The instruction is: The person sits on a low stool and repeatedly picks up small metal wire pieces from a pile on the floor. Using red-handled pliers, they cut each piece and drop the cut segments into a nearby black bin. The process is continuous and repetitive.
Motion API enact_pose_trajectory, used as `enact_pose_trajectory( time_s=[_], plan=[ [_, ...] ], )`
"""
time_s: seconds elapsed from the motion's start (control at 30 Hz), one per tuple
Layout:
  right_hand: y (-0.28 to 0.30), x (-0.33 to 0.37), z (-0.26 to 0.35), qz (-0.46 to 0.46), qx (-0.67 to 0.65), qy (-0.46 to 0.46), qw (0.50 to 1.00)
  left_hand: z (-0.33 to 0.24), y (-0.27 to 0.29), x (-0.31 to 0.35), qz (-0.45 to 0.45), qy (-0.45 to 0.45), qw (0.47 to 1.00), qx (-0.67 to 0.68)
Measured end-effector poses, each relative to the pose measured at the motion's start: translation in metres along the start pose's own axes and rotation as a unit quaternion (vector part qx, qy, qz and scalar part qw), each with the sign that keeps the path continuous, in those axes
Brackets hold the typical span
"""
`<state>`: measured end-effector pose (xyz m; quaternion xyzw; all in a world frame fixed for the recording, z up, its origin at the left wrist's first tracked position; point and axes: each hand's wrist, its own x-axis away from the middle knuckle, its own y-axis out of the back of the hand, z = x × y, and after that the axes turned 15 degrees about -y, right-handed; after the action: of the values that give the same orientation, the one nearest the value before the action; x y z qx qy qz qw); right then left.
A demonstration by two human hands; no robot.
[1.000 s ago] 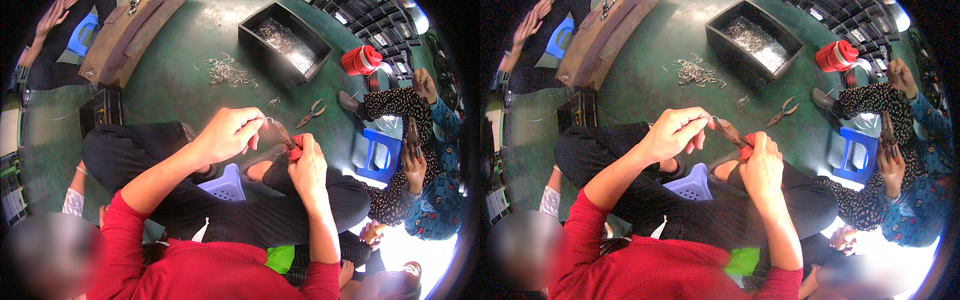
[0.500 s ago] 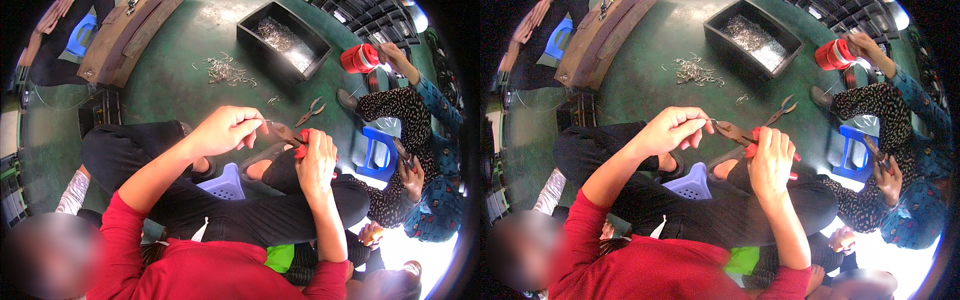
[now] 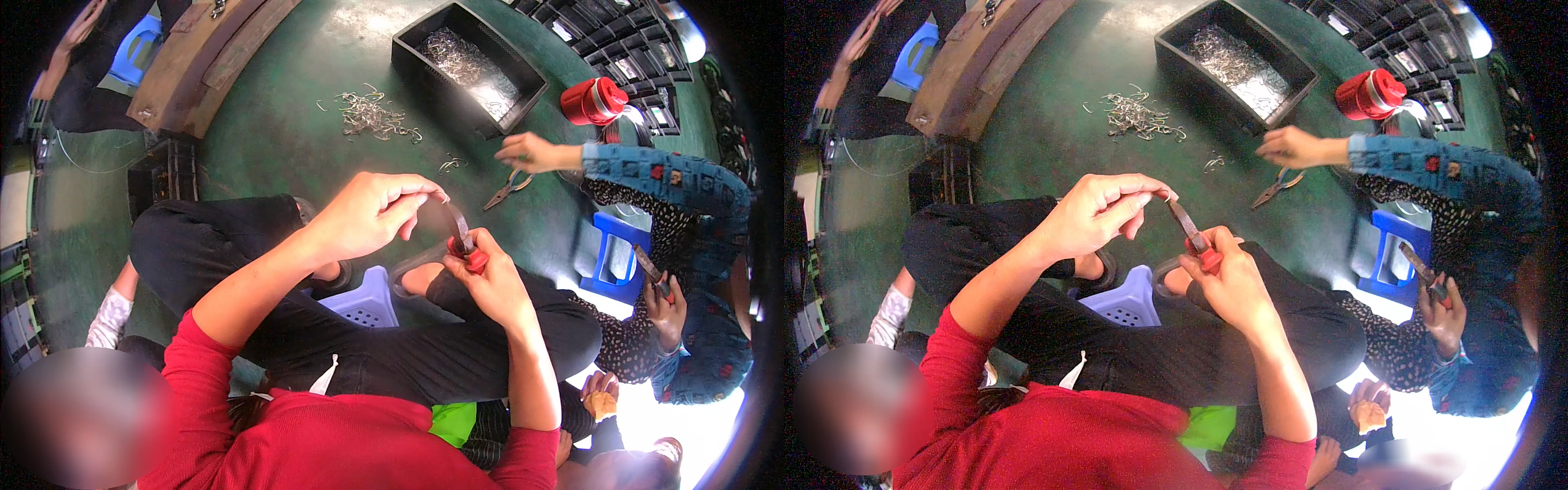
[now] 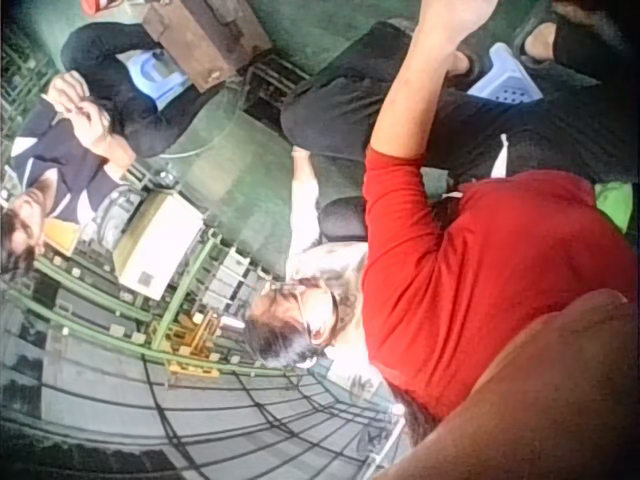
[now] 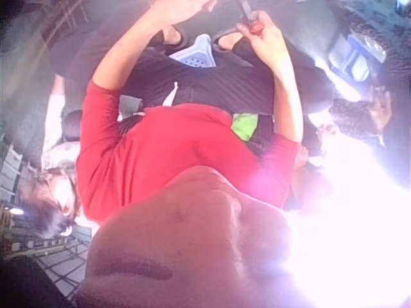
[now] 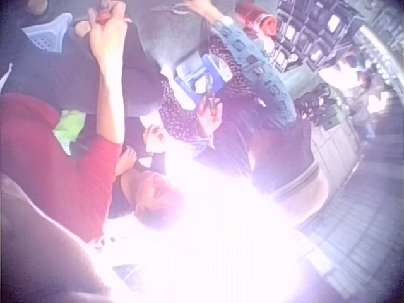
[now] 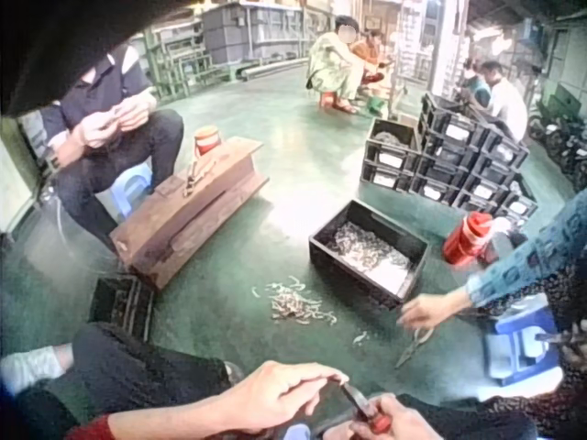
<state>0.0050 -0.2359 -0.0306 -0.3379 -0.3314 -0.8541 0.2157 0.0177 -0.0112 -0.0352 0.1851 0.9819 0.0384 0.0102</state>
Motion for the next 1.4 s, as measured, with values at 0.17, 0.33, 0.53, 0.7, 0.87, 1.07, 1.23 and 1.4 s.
enact_pose_trajectory(
  time_s=[0.17, 0.33, 0.53, 0.7, 0.87, 1.07, 1.23, 1.4],
  plan=[
    [0.003, 0.003, -0.001, 0.006, -0.006, -0.001, 1.0, -0.003, -0.003, -0.001, 0.002, -0.001, 1.0, 0.01],
    [0.006, 0.001, -0.002, -0.011, 0.01, 0.005, 1.0, -0.004, -0.003, -0.004, 0.013, 0.013, 1.0, -0.002],
    [0.005, 0.001, 0.0, -0.028, 0.02, 0.012, 0.999, -0.005, -0.002, -0.005, 0.019, 0.02, 0.999, -0.025],
    [0.001, 0.004, 0.003, -0.058, 0.055, 0.009, 0.997, -0.004, -0.007, 0.001, -0.003, -0.035, 0.997, -0.069],
    [-0.003, 0.004, -0.002, -0.019, 0.032, 0.029, 0.999, 0.0, -0.009, 0.006, -0.002, -0.088, 0.989, -0.116],
    [-0.007, 0.001, -0.007, -0.004, 0.006, 0.028, 1.0, 0.001, -0.008, 0.007, -0.004, -0.049, 0.994, -0.093],
    [-0.007, 0.001, -0.005, -0.02, 0.02, 0.022, 0.999, -0.001, -0.007, 0.006, -0.003, -0.027, 0.996, -0.082],
    [-0.019, -0.001, -0.012, -0.12, 0.053, 0.063, 0.989, 0.002, -0.016, 0.011, -0.021, -0.037, 0.994, -0.099]
  ],
)
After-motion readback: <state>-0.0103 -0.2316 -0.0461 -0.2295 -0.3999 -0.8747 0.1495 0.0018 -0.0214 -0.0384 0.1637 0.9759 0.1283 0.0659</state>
